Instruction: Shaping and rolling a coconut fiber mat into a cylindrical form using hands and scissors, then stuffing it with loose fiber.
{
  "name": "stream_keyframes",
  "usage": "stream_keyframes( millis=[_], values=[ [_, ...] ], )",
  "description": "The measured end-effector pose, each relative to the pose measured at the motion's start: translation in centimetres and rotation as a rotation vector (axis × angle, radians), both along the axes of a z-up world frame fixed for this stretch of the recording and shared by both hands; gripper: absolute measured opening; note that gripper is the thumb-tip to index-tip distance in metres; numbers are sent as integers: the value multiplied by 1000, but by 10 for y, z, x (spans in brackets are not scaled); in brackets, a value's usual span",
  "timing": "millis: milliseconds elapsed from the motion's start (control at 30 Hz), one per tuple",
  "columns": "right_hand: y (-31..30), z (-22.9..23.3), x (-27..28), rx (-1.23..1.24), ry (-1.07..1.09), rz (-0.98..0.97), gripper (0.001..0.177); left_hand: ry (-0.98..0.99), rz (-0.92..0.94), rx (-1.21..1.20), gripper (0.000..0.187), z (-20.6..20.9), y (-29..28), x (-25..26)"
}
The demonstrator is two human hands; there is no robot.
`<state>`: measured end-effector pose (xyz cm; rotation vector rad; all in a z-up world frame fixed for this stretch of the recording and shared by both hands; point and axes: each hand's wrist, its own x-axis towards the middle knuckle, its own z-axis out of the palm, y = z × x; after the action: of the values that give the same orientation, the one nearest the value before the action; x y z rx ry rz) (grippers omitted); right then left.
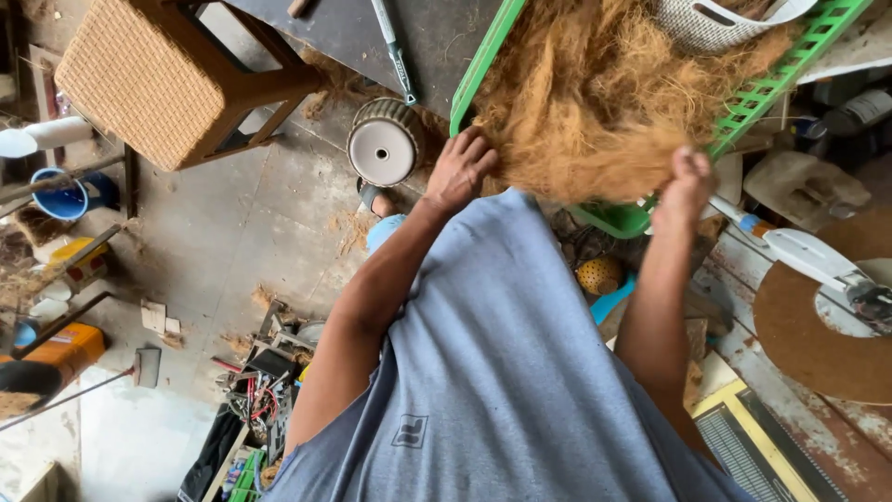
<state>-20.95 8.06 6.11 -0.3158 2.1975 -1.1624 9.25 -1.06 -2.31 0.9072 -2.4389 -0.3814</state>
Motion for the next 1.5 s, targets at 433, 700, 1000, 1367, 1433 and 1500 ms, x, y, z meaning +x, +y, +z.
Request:
stream_keyframes(
  millis=[433, 700, 1000, 1367, 1433, 1500],
  values=[
    [30, 66, -142, -1069, -212, -553, 82, -302, 35, 8, 6, -46, -29, -37],
    [-49, 109, -27, -939, 127, 83, 29, 340, -264, 804, 79, 100, -35, -73],
    [-119, 43, 151, -566, 242, 750, 28, 851, 493, 1066, 23, 120, -21, 6],
    [-162, 54, 384, -746, 78, 1038, 36, 1257, 1028, 448, 17, 175, 41, 258],
    [-150, 57, 432, -749, 55, 1079, 38, 1237, 1048, 413, 17, 168, 58, 303],
    [-141, 73, 498, -759, -24, 1075, 45, 1339, 1111, 297, 15, 156, 64, 356]
  ],
)
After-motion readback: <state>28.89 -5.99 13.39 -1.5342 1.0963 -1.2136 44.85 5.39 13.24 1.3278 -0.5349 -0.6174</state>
